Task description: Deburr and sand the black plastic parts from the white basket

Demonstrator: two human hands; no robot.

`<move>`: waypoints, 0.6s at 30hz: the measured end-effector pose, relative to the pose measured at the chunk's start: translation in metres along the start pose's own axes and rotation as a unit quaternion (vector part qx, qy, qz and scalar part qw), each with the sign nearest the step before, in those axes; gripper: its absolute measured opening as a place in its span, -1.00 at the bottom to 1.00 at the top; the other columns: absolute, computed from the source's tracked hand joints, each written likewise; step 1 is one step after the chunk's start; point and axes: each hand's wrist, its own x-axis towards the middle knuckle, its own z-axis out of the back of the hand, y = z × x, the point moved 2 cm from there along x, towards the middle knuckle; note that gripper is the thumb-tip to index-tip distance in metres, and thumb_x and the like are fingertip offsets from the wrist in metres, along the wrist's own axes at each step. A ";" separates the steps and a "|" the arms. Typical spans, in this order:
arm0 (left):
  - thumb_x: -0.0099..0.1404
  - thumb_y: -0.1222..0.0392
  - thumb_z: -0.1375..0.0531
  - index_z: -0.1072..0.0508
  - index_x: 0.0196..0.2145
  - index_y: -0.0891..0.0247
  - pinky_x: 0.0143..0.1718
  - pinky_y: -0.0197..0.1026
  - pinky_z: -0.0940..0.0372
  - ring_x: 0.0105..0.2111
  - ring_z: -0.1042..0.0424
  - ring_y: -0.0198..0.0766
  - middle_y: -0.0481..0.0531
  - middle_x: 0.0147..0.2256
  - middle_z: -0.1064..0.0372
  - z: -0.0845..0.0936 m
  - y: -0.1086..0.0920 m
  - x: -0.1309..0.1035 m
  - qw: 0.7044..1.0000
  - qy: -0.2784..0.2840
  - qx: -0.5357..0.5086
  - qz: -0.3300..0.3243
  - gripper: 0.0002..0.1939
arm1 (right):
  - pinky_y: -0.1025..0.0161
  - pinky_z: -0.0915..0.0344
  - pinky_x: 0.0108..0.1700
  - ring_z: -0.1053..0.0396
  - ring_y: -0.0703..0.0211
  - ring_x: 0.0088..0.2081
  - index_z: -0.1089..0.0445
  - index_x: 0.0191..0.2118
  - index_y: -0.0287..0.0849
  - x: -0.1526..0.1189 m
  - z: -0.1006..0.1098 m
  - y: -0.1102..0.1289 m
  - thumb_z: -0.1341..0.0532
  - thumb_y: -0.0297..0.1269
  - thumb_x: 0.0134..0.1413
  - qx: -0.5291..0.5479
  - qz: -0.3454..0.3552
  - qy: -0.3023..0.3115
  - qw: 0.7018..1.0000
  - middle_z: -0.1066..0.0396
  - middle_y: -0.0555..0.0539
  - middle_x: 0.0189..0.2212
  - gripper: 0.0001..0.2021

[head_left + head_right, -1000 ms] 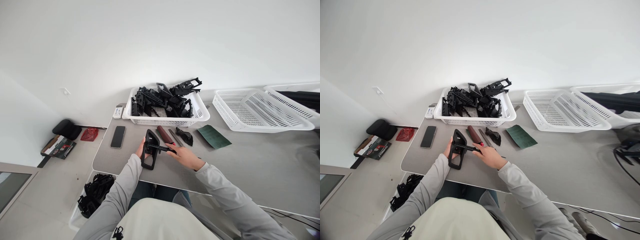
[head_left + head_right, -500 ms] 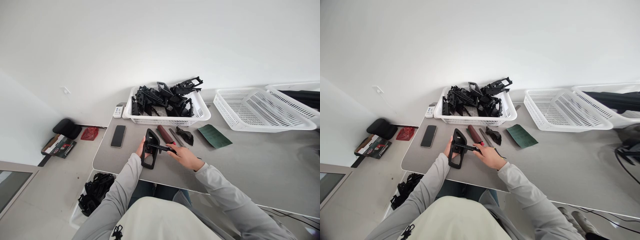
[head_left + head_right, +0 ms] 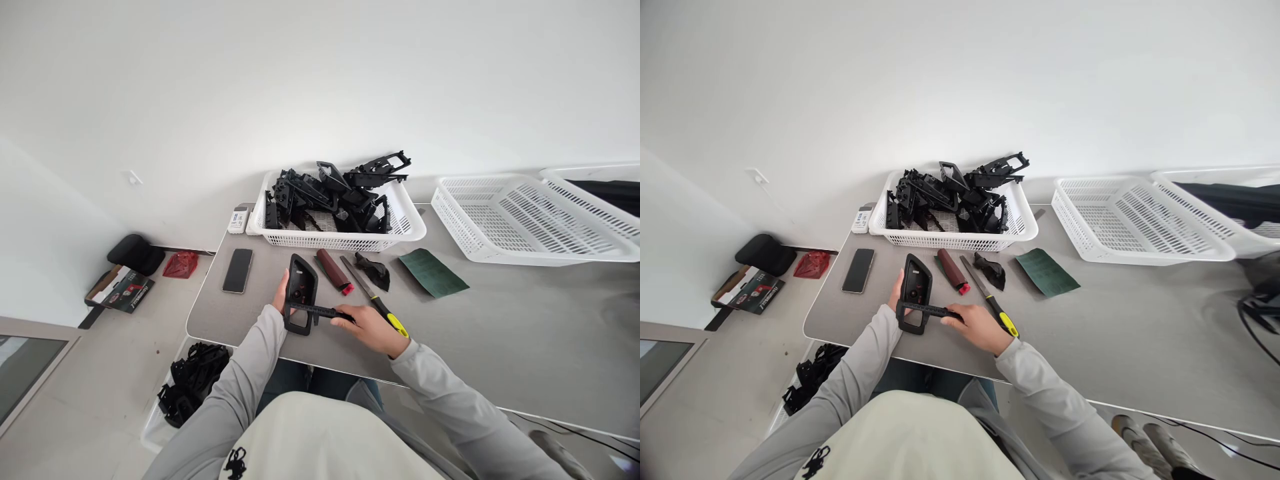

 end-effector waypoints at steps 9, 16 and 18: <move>0.31 -0.27 0.03 -0.54 -0.26 0.37 -0.35 -0.17 -0.37 -0.40 -0.49 -0.15 0.19 -0.40 -0.51 0.004 0.002 0.009 1.000 0.006 -0.024 -0.014 -0.37 | 0.21 -0.12 -0.44 -0.49 -0.08 -0.39 -0.42 -0.36 -0.13 -0.014 -0.026 0.004 0.01 0.22 0.19 -0.135 -0.089 0.015 0.987 -0.51 -0.15 -0.51 -0.48; 0.31 -0.28 0.04 -0.53 -0.33 0.36 -0.46 -0.20 -0.32 -0.50 -0.45 -0.20 0.16 -0.46 -0.49 0.001 0.000 0.005 0.999 -0.016 -0.024 -0.013 -0.36 | 0.23 -0.12 -0.40 -0.50 -0.02 -0.37 -0.43 -0.19 -0.15 -0.014 -0.033 0.008 0.00 0.05 0.24 -0.106 -0.094 0.014 0.990 -0.53 -0.11 -0.47 -0.59; 0.30 -0.29 0.03 -0.53 -0.35 0.36 -0.47 -0.21 -0.31 -0.51 -0.45 -0.21 0.15 -0.47 -0.48 0.000 -0.001 0.004 0.999 -0.015 -0.026 -0.014 -0.37 | 0.22 -0.13 -0.38 -0.50 -0.02 -0.37 -0.39 -0.08 -0.17 -0.015 -0.033 0.008 0.01 0.01 0.25 -0.091 -0.086 0.018 0.992 -0.54 -0.11 -0.44 -0.59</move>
